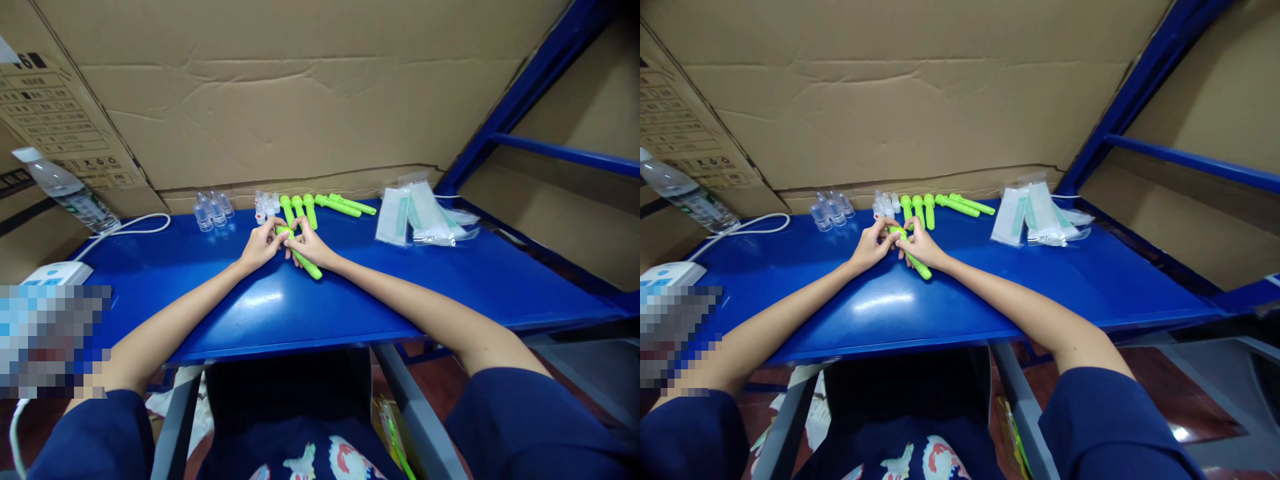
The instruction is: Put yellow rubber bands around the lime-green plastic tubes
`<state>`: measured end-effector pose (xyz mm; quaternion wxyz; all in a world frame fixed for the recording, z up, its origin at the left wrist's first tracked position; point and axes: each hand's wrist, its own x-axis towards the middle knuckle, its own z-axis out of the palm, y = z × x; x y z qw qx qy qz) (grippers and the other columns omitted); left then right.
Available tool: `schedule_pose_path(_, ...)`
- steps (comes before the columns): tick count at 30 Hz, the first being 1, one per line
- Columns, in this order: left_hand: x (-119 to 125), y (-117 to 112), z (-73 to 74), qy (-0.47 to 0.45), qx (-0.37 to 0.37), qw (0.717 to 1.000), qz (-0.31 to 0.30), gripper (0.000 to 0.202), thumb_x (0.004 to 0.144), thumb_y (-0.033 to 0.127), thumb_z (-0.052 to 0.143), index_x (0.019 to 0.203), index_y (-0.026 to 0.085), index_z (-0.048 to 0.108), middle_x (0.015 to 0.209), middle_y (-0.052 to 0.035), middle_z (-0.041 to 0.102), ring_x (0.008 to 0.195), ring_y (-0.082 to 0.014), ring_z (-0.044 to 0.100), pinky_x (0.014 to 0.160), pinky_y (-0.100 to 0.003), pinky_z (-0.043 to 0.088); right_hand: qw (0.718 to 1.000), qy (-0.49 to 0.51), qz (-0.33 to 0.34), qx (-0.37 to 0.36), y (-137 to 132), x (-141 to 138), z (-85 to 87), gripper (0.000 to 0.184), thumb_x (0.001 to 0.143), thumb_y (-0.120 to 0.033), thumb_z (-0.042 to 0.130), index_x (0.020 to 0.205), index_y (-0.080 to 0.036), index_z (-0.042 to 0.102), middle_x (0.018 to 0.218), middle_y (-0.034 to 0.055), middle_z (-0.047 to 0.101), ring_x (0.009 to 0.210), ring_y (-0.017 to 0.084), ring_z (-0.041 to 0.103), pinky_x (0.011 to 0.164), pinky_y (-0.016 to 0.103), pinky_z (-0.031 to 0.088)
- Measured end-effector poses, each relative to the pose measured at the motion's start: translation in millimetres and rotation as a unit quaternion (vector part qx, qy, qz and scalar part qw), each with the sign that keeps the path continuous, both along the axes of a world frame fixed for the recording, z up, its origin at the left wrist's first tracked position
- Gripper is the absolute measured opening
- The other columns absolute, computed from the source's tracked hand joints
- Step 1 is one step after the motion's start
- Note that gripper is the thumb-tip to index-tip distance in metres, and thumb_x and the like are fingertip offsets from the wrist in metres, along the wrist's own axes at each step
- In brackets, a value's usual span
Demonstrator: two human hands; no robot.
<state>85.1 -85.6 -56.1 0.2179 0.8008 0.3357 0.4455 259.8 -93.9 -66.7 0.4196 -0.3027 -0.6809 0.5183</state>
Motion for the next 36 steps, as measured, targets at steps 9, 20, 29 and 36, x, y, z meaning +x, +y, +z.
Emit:
schedule_pose_path(9,-2.0,-1.4,5.0,0.022,0.018,0.999,0.035,0.026,0.092,0.038,0.060,0.101,0.016,0.072,0.074,-0.0008,0.070,0.058,-0.0116,0.059,0.059,-0.023,0.044,1.000,-0.006,0.001,0.002,-1.5,0.7,1.9,0.041,0.085,-0.034,0.061,0.100,-0.028,0.024,0.057,-0.0122,0.062,0.033,0.013,0.054,0.028,0.020,0.044)
schedule_pose_path(20,-3.4,9.1,-2.5,-0.101,-0.019,0.994,0.042,0.024,0.095,0.039,0.056,0.100,0.016,0.064,0.091,-0.0052,0.073,0.083,-0.0153,0.068,0.071,-0.024,0.049,1.000,0.000,0.018,-0.026,0.1,1.6,3.2,0.048,0.078,-0.037,0.066,0.104,-0.028,0.027,0.069,-0.0099,0.068,0.037,0.011,0.056,0.033,0.021,0.047)
schedule_pose_path(29,-3.4,13.1,-7.3,-0.121,-0.032,0.992,0.023,0.024,0.094,0.037,0.062,0.109,0.019,0.057,0.098,-0.0052,0.067,0.078,-0.0123,0.064,0.070,-0.024,0.049,0.999,0.017,-0.011,-0.030,0.0,3.4,5.4,0.052,0.076,-0.038,0.068,0.108,-0.027,0.029,0.068,-0.0103,0.066,0.035,0.011,0.054,0.031,0.021,0.044)
schedule_pose_path(36,-2.7,10.8,-4.7,-0.123,0.009,0.991,0.048,0.015,0.091,0.031,0.064,0.093,0.018,0.056,0.089,-0.0022,0.063,0.077,-0.0126,0.065,0.071,-0.024,0.051,0.999,0.024,-0.039,-0.025,-0.3,3.1,6.3,0.049,0.076,-0.037,0.064,0.108,-0.028,0.028,0.068,-0.0104,0.065,0.036,0.012,0.054,0.032,0.023,0.046)
